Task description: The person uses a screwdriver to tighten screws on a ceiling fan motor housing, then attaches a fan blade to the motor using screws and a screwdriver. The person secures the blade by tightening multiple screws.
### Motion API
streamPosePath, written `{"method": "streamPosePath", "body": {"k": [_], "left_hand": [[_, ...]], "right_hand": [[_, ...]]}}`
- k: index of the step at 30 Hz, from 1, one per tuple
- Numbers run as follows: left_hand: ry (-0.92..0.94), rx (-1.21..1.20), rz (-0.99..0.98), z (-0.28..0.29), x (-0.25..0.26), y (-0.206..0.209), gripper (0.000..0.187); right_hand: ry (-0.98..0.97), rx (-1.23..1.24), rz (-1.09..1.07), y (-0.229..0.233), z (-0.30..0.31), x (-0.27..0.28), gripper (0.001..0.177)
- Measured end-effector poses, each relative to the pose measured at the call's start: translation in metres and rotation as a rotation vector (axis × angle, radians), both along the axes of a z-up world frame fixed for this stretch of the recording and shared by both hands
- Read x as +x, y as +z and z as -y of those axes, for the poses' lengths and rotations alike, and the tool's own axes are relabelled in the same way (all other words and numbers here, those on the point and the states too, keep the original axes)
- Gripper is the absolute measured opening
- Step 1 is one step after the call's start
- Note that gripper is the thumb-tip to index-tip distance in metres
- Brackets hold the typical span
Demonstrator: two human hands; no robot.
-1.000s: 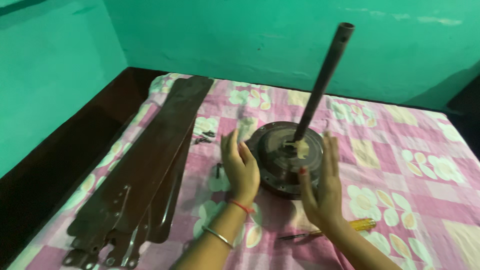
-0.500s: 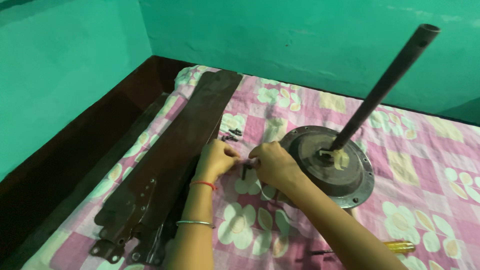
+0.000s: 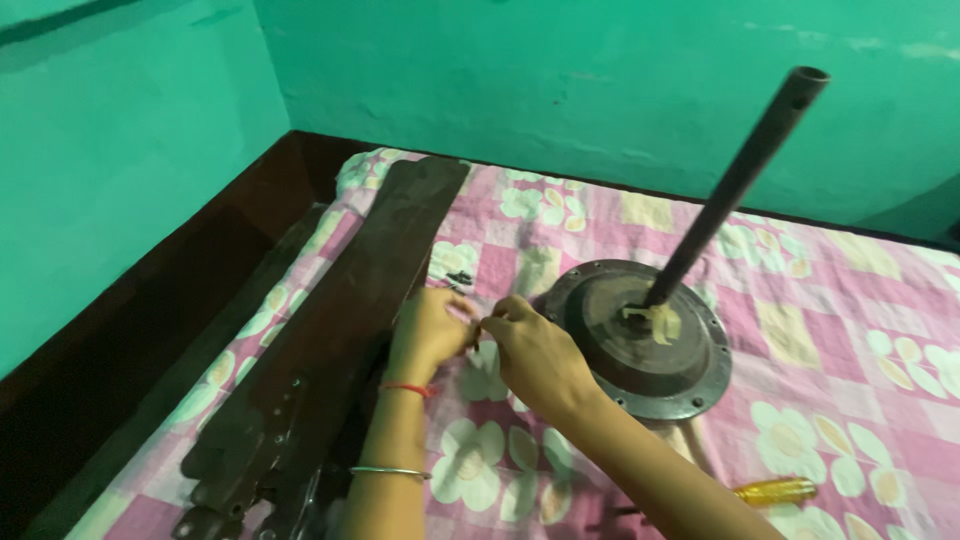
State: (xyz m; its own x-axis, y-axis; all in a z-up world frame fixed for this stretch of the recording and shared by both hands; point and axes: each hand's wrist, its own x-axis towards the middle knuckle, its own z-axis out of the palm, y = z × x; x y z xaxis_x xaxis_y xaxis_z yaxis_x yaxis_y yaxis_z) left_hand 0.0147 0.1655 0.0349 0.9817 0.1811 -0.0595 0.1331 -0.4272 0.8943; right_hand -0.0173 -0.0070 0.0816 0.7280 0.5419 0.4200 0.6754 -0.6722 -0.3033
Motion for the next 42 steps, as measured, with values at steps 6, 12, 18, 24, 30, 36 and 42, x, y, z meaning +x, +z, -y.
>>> {"method": "streamPosePath", "body": {"k": [6,12,18,24,30,36,42], "left_hand": [[0.007,-0.777,0.331,0.050,-0.007,0.030,0.024],[-0.007,-1.086,0.371,0.130,-0.027,0.046,0.024],[0.089,-1.203,0.454,0.177,-0.020,0.054,0.022],[0.145,-1.211,0.491,0.203,-0.010,0.053,0.018],[0.167,-1.164,0.509,0.208,-0.006,0.045,0.016],[0.173,-1.074,0.550,0.216,-0.005,0.042,0.014],[0.125,-1.006,0.679,0.221,-0.004,0.037,0.011]], "right_hand": [[0.030,0.357,0.377,0.028,0.062,-0.030,0.018],[-0.150,0.504,0.467,0.019,0.138,-0.041,0.020],[-0.194,0.974,0.086,-0.006,0.178,-0.017,0.018],[-0.088,1.243,-0.122,-0.012,0.176,0.023,0.026],[-0.089,1.349,-0.203,-0.012,0.159,0.036,0.025],[-0.032,1.323,-0.234,-0.014,0.165,0.033,0.024],[-0.008,1.242,-0.196,-0.016,0.168,0.030,0.021]]}}
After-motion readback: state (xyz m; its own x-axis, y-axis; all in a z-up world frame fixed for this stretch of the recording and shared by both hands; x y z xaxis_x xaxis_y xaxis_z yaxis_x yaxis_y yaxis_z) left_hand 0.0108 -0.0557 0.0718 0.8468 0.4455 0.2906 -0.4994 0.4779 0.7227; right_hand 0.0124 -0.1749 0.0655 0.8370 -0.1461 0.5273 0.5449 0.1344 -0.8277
